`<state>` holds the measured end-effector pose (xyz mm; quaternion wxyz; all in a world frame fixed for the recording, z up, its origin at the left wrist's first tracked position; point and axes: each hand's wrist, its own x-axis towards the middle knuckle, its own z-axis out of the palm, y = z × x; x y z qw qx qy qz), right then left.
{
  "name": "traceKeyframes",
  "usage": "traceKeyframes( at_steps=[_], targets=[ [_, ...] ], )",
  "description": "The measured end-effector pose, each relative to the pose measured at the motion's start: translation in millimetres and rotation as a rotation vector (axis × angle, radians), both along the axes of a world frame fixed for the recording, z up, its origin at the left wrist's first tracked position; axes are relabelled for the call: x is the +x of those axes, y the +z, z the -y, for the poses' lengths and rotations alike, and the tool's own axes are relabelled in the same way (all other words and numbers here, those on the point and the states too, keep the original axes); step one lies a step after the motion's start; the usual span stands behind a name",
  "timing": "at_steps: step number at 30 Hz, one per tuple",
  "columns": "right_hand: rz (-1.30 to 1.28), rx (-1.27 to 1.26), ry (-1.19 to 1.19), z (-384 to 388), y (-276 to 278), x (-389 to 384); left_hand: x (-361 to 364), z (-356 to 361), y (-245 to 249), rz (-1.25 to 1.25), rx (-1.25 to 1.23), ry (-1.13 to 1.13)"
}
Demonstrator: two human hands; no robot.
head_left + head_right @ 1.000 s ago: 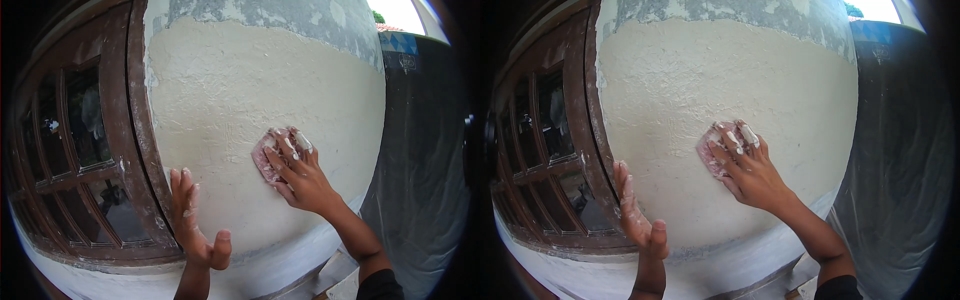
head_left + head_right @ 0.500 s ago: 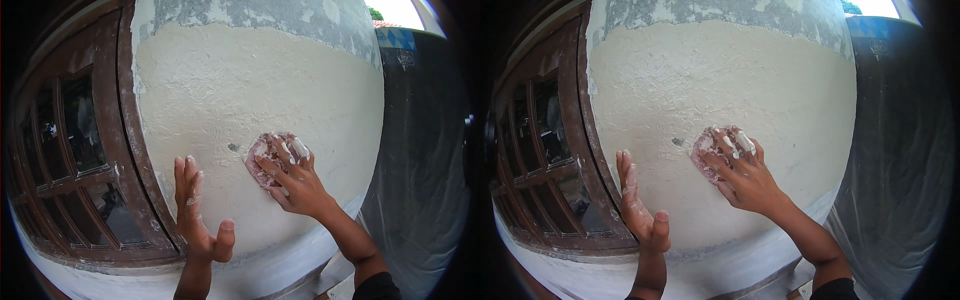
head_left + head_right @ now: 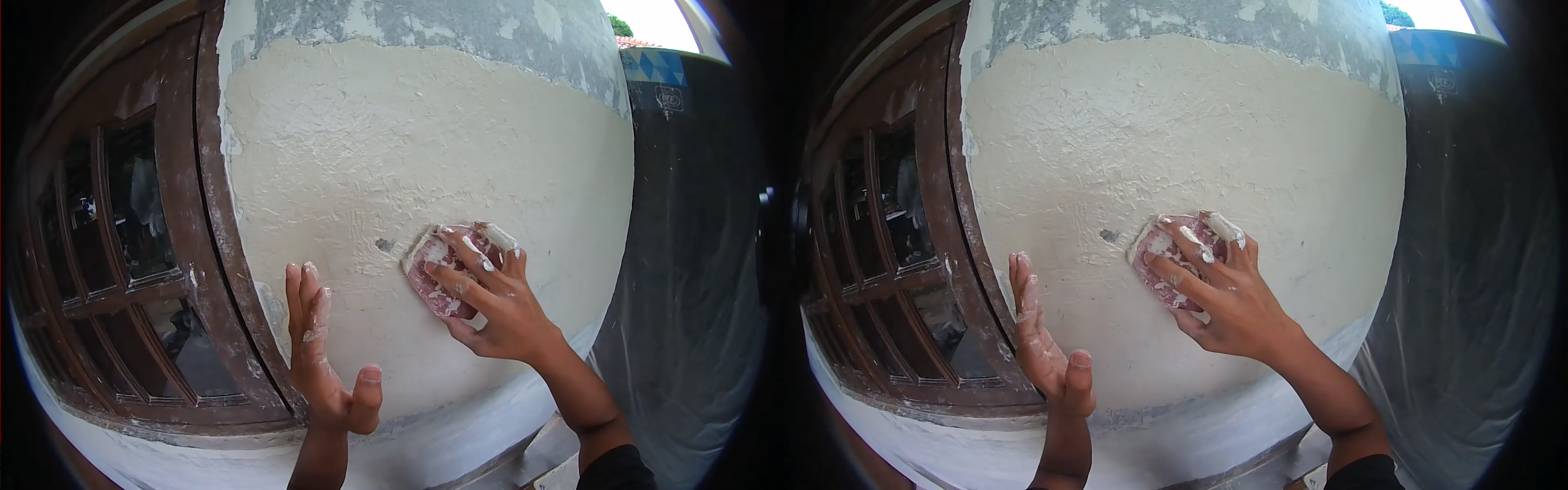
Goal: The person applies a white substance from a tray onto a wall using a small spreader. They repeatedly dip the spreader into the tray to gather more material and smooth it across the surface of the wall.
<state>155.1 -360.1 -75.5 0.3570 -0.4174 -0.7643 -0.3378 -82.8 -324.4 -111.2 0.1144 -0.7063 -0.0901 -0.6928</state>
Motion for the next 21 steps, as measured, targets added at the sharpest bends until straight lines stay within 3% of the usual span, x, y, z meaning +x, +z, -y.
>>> traceKeyframes(
  at_steps=[5, 11, 16, 21],
  targets=[
    [0.045, 0.120, 0.153, -11, 19, -17, 1, -1, -2, 0.022, -0.011, -0.021],
    [0.081, 0.101, 0.078, -16, -1, 0, -6, 2, -11, 0.044, -0.033, -0.051],
    [0.070, 0.100, 0.164, -18, 21, -22, 0, -2, -9, 0.057, -0.028, -0.059],
    [0.103, 0.103, 0.022, -15, 2, 8, -8, 1, -17, 0.042, -0.025, -0.049]
  ],
)
